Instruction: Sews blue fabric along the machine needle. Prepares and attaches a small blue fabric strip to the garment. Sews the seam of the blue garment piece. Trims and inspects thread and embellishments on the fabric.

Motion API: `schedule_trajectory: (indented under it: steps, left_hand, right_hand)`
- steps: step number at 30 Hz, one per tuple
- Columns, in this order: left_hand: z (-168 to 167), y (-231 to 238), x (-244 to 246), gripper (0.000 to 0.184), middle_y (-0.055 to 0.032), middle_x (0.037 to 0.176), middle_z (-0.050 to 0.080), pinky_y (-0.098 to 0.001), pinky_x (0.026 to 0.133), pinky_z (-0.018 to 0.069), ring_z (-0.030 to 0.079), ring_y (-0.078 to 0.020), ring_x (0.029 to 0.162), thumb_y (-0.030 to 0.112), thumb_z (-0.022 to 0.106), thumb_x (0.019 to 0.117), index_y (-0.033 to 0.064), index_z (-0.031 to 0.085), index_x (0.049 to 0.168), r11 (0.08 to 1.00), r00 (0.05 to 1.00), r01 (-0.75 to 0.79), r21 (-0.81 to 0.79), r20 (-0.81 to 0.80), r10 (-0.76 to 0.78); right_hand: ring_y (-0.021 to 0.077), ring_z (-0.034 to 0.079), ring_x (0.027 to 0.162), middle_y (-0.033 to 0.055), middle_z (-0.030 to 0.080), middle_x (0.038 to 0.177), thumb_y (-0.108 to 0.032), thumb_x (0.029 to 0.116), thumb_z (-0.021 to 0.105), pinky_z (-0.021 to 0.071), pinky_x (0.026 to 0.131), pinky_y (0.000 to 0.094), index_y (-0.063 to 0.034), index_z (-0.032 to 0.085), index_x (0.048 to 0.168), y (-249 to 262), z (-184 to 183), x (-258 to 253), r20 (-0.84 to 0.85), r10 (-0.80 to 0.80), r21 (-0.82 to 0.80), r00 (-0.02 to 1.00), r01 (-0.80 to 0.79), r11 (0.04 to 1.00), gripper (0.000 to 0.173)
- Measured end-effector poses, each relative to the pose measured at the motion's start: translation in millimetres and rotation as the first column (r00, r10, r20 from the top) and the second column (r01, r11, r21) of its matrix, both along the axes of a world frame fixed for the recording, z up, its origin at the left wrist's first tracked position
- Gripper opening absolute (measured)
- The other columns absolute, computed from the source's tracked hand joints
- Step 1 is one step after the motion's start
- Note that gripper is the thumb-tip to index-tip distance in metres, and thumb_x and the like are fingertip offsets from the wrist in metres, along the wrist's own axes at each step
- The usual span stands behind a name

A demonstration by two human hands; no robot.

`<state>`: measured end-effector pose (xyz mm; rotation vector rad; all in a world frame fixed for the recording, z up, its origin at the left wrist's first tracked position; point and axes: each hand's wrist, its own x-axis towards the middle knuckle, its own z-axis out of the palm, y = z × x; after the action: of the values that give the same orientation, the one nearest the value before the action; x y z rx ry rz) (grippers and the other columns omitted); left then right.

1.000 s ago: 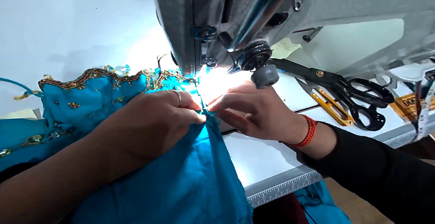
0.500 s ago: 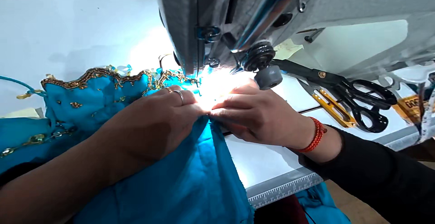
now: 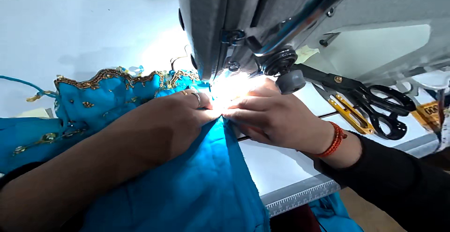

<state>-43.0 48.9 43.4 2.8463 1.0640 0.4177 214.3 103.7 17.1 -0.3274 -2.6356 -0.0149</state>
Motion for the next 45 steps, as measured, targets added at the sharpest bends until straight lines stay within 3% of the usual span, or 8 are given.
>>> schedule_trajectory:
  steps: [12,17,23,26,29,33,39,45]
  left_hand:
    - [-3.0,9.5,-3.0,0.034,-0.0065,0.108,0.072,-0.036,0.09,0.0552,0.068,-0.0239,0.108,0.021,0.047,0.0977,0.012,0.078,0.107,0.997,0.999,-0.041,0.059,0.009,0.04]
    - [-2.7,8.9,-3.1,0.028,-0.0045,0.105,0.073,-0.035,0.092,0.0522,0.066,-0.0237,0.106,0.013,0.054,0.093,0.0108,0.08,0.104,0.998,0.997,0.036,0.053,0.073,-0.04]
    - [-5.1,8.5,-3.7,0.029,-0.0047,0.106,0.075,-0.0311,0.089,0.0557,0.07,-0.0201,0.104,0.018,0.051,0.0942,0.0125,0.078,0.104,0.996,0.997,0.019,0.091,0.068,-0.025]
    - [-5.0,8.3,-2.7,0.03,-0.0041,0.104,0.075,-0.0301,0.087,0.0563,0.071,-0.0189,0.102,0.019,0.05,0.0946,0.0134,0.078,0.104,0.994,0.998,0.008,0.105,0.066,-0.015]
    - [-3.5,8.5,-1.8,0.028,-0.0046,0.099,0.074,-0.0313,0.082,0.0564,0.071,-0.0194,0.096,0.018,0.051,0.0942,0.0115,0.077,0.102,0.993,0.998,0.011,0.116,0.06,-0.018]
    - [-5.0,9.8,-1.3,0.029,-0.0079,0.098,0.07,-0.0342,0.084,0.055,0.067,-0.0241,0.097,0.019,0.05,0.0957,0.0069,0.074,0.108,0.994,0.998,0.017,0.11,0.059,-0.024]
    - [-5.6,11.4,-2.9,0.033,-0.0069,0.1,0.069,-0.033,0.087,0.0545,0.067,-0.0232,0.1,0.018,0.048,0.0962,0.0083,0.075,0.114,0.995,0.998,0.03,0.094,0.061,-0.036]
    - [-7.3,11.6,-3.3,0.037,-0.0048,0.099,0.068,-0.0324,0.08,0.0536,0.065,-0.0212,0.096,0.018,0.046,0.0959,0.0136,0.076,0.117,0.997,0.997,0.042,0.072,0.064,-0.046]
  right_hand:
    - [0.0245,0.069,0.086,0.0062,0.077,0.094,-0.016,0.0939,0.057,0.0495,0.079,0.0412,-0.0112,0.08,0.106,9.5,-3.1,-4.5,-0.025,-0.027,-0.029,0.999,0.027,0.999,0.026]
    - [0.0192,0.066,0.078,0.0038,0.072,0.08,-0.019,0.0941,0.06,0.0489,0.074,0.0383,-0.011,0.08,0.094,15.6,-5.8,-4.1,-0.085,-0.047,-0.257,0.995,0.024,0.966,0.022]
    - [-0.003,0.06,0.07,-0.0001,0.069,0.081,-0.016,0.0966,0.061,0.0491,0.064,0.0136,-0.004,0.074,0.095,20.2,-8.4,-8.6,-0.254,-0.141,-0.542,0.957,-0.02,0.84,0.018]
    - [0.0059,0.068,0.081,0.0029,0.073,0.086,-0.017,0.0977,0.06,0.0553,0.074,0.0238,-0.006,0.076,0.098,20.2,-8.8,-8.8,-0.224,-0.086,-0.472,0.971,-0.031,0.881,0.02]
    - [0.0175,0.067,0.078,0.0028,0.071,0.08,-0.017,0.0943,0.058,0.0503,0.072,0.0383,-0.0106,0.079,0.096,15.4,-6.5,-8.3,-0.116,-0.031,-0.299,0.993,-0.005,0.954,0.022]
    - [0.0202,0.066,0.083,0.0031,0.071,0.085,-0.018,0.0967,0.054,0.0461,0.075,0.0406,-0.0129,0.079,0.1,18.9,-7.4,-6.0,-0.074,0.008,-0.223,0.997,-0.024,0.975,0.025]
    - [-0.0008,0.056,0.063,0.0002,0.067,0.075,-0.013,0.0966,0.062,0.047,0.059,0.0153,-0.0036,0.074,0.092,20.3,-5.9,-7.4,-0.227,-0.115,-0.516,0.967,-0.02,0.856,0.016]
    - [-0.0064,0.054,0.062,-0.0024,0.065,0.074,-0.009,0.0962,0.064,0.0452,0.058,0.01,-0.0002,0.07,0.094,16.7,-6.2,-9.2,-0.283,-0.207,-0.648,0.937,-0.028,0.761,0.011]
